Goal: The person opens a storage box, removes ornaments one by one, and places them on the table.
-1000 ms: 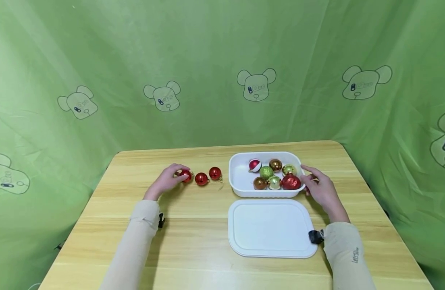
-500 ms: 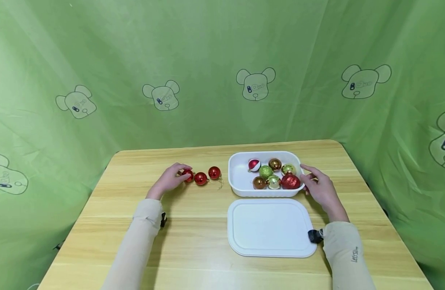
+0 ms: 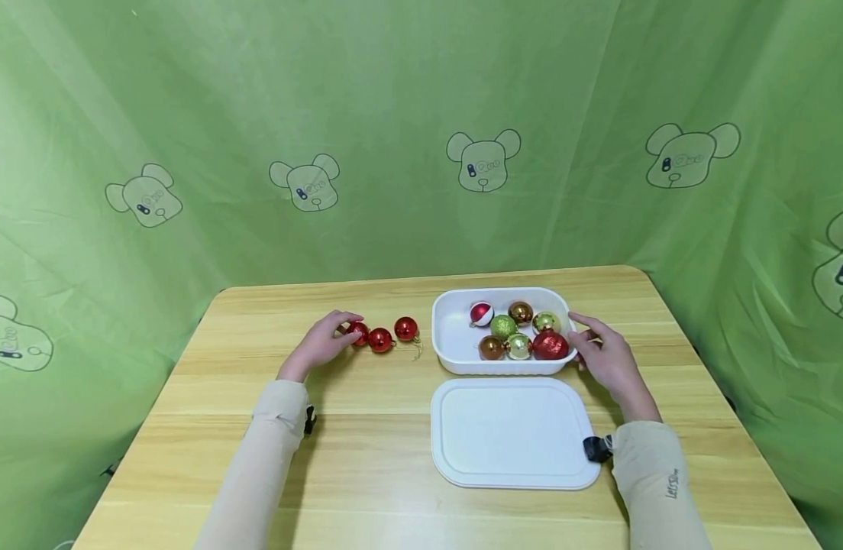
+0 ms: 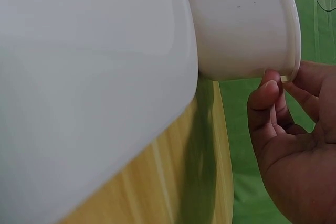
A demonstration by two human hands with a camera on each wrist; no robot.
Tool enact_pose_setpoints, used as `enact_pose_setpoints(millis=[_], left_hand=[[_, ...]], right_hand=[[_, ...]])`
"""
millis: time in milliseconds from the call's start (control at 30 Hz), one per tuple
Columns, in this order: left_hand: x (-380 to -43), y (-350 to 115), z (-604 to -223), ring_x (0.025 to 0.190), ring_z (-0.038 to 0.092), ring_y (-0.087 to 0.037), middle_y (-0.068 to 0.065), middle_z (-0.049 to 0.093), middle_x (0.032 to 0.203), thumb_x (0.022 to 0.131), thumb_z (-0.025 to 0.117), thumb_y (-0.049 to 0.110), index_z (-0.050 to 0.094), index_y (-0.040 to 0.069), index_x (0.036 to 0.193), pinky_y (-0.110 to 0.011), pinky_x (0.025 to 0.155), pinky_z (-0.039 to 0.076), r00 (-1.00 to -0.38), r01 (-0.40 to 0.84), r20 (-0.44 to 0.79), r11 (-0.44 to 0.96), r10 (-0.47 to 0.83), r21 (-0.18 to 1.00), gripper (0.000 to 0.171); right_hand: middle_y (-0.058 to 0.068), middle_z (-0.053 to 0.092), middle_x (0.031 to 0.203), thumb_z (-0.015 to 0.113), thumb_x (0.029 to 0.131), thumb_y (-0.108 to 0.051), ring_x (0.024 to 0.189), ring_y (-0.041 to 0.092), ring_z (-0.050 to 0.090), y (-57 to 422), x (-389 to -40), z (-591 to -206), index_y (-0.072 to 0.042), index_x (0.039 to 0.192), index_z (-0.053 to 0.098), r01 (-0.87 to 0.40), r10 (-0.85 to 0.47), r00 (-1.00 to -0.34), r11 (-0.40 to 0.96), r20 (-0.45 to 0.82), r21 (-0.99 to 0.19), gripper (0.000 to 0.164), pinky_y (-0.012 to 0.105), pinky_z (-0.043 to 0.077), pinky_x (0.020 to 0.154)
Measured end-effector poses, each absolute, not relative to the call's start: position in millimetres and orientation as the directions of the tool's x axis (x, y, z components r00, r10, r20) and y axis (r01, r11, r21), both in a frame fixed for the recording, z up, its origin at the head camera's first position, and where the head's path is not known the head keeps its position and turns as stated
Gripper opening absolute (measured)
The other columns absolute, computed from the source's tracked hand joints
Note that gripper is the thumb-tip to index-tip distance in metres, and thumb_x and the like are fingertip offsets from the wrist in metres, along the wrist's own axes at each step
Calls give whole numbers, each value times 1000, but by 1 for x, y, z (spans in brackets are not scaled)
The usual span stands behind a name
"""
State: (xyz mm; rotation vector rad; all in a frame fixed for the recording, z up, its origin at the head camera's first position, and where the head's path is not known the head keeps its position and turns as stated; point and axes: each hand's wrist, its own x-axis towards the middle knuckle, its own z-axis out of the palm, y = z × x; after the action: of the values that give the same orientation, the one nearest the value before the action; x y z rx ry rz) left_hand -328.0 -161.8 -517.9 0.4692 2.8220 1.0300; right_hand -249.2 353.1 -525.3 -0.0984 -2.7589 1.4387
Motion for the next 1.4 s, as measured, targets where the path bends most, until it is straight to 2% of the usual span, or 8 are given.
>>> enact_pose_setpoints(millis=[233, 567, 800, 933, 1200, 1400], left_hand=[[-327, -162, -518, 120, 62, -31, -11, 62, 132, 102, 68, 26, 61, 14, 143, -51, 108, 51, -952, 245, 15, 732, 306, 636, 43], [-326, -165, -516, 126, 59, -33, -12, 60, 139, 102, 67, 26, 61, 15, 143, -53, 108, 50, -951, 257, 30, 736, 307, 627, 43], [-327, -158, -508, 128, 58, -33, -12, 60, 142, 102, 67, 25, 61, 14, 143, -52, 110, 49, -939, 320, 103, 719, 329, 617, 43], [-327, -144, -498, 133, 55, -31, -10, 59, 144, 102, 67, 25, 61, 14, 144, -52, 115, 45, -925, 362, 144, 698, 353, 618, 44], [-323, -103, -485, 138, 52, -29, -6, 56, 149, 102, 68, 25, 59, 18, 145, -51, 116, 45, -886, 443, 197, 639, 421, 628, 45], [-320, -60, -480, 138, 53, -25, -3, 57, 147, 103, 66, 27, 59, 21, 146, -45, 117, 45, -840, 508, 183, 623, 510, 595, 44]], right_hand=[[20, 55, 114, 49, 110, -38, 72, 17, 63, 353, -249, -525, -15, 161, 37, 52, 67, -998, 568, -17, -822, 57, 30, 54, 57], [20, 55, 115, 48, 110, -37, 73, 18, 63, 354, -249, -526, -15, 161, 36, 55, 67, -998, 569, -21, -820, 57, 30, 54, 57], [20, 56, 115, 48, 110, -37, 73, 18, 63, 354, -249, -525, -15, 161, 36, 49, 67, -998, 572, -13, -819, 57, 30, 54, 57], [21, 56, 115, 48, 110, -38, 72, 17, 63, 354, -248, -525, -16, 161, 36, 54, 71, -997, 573, -17, -817, 57, 31, 54, 57], [21, 56, 115, 48, 110, -38, 73, 18, 63, 353, -247, -525, -16, 161, 36, 53, 71, -997, 572, -15, -818, 57, 30, 54, 57], [21, 55, 115, 48, 110, -38, 73, 17, 62, 353, -249, -524, -16, 161, 36, 53, 68, -998, 573, -17, -818, 57, 30, 53, 56]])
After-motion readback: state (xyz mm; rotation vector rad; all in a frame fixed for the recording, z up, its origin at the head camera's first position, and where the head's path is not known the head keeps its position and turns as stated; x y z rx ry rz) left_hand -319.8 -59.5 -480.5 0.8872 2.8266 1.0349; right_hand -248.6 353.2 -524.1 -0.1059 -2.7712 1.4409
